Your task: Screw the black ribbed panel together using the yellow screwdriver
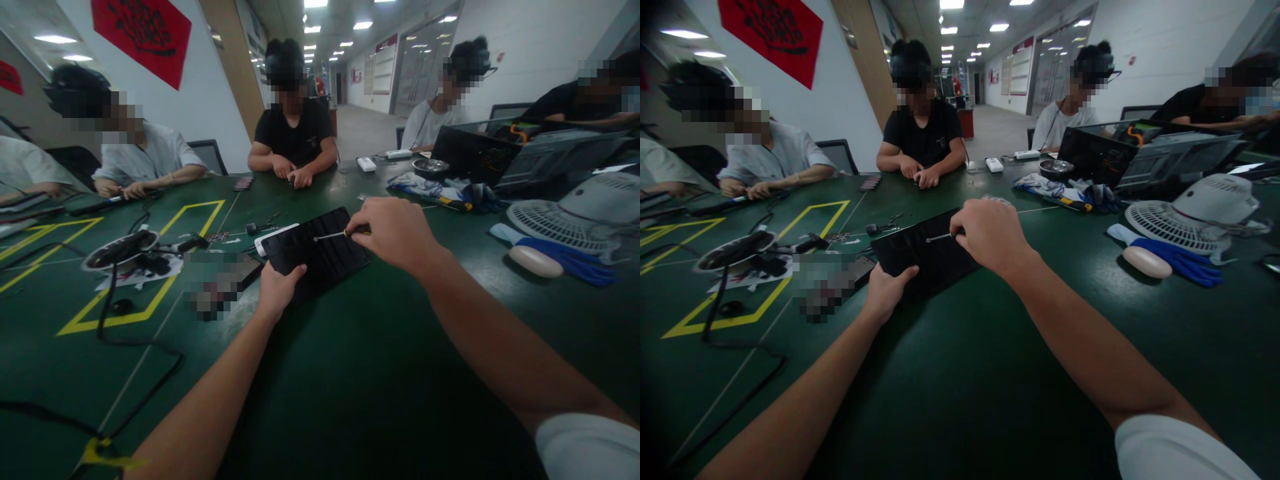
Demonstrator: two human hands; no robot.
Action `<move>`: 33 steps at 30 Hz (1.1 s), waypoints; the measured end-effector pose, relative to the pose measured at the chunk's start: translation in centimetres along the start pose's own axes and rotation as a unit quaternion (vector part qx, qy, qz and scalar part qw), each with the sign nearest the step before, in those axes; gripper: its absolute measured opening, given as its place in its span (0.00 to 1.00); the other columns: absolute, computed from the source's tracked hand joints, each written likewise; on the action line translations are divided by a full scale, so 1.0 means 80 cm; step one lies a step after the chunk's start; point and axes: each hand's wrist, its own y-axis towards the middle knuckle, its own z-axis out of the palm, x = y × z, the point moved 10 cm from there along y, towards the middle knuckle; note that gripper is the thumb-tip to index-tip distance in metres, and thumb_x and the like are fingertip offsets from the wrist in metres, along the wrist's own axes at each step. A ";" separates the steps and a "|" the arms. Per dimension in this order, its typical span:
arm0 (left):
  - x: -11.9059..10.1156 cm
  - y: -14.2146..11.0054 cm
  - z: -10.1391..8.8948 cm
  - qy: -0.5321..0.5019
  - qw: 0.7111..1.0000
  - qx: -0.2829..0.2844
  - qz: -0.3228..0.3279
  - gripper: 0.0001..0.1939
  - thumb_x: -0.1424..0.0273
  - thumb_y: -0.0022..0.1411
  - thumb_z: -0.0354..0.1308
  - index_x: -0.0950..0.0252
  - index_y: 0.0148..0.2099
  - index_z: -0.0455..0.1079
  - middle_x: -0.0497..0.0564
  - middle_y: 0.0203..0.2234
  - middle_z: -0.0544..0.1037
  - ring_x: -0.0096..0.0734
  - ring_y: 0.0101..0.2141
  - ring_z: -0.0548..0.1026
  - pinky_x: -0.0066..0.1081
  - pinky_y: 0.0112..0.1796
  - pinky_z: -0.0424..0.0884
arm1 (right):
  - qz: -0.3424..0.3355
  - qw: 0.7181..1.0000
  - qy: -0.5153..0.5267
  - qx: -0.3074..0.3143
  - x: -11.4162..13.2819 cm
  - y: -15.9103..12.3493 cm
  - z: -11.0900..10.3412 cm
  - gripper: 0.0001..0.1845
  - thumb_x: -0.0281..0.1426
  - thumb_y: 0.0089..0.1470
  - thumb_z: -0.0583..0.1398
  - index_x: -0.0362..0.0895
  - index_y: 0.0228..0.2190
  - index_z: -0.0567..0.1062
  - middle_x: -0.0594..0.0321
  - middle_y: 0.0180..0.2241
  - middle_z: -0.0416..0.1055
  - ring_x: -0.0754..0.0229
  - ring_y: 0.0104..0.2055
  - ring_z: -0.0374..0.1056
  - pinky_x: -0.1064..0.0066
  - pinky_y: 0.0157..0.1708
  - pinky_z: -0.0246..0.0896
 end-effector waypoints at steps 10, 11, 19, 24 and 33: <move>-0.002 -0.003 0.002 -0.010 1.000 0.007 -0.010 0.24 0.68 0.49 0.75 0.64 0.49 0.75 0.56 0.43 0.84 0.48 0.44 0.83 0.48 0.50 0.79 | 0.001 1.000 0.016 0.017 0.001 0.000 0.002 0.11 0.34 0.62 0.64 0.52 0.40 0.88 0.58 0.43 0.81 0.49 0.44 0.75 0.62 0.34 0.56; -0.003 -0.003 0.002 -0.008 1.000 0.007 -0.010 0.24 0.68 0.49 0.75 0.64 0.49 0.75 0.56 0.43 0.84 0.48 0.44 0.83 0.49 0.51 0.79 | 0.001 1.000 0.019 0.019 0.001 0.000 0.002 0.11 0.34 0.62 0.64 0.52 0.40 0.88 0.58 0.43 0.81 0.49 0.44 0.75 0.62 0.35 0.56; -0.003 -0.002 -0.001 0.010 1.000 -0.002 -0.013 0.24 0.68 0.49 0.75 0.65 0.48 0.76 0.56 0.43 0.84 0.49 0.45 0.83 0.50 0.52 0.78 | 0.012 0.998 0.045 0.032 -0.004 0.001 0.008 0.12 0.35 0.62 0.63 0.50 0.40 0.88 0.56 0.42 0.81 0.49 0.43 0.74 0.61 0.39 0.61; 0.000 -0.001 -0.001 0.011 1.000 -0.001 -0.015 0.27 0.68 0.50 0.75 0.65 0.52 0.75 0.59 0.47 0.84 0.52 0.49 0.82 0.52 0.54 0.77 | 0.008 0.998 0.047 0.037 -0.005 0.000 0.013 0.14 0.29 0.56 0.65 0.49 0.42 0.87 0.55 0.45 0.79 0.49 0.45 0.74 0.60 0.42 0.62; -0.015 -0.007 -0.003 0.021 1.000 -0.003 -0.016 0.22 0.71 0.51 0.74 0.64 0.49 0.76 0.56 0.43 0.86 0.49 0.46 0.84 0.49 0.53 0.79 | 0.049 0.997 0.036 0.043 -0.006 -0.002 0.011 0.15 0.34 0.59 0.62 0.51 0.43 0.88 0.55 0.44 0.81 0.47 0.45 0.74 0.61 0.38 0.62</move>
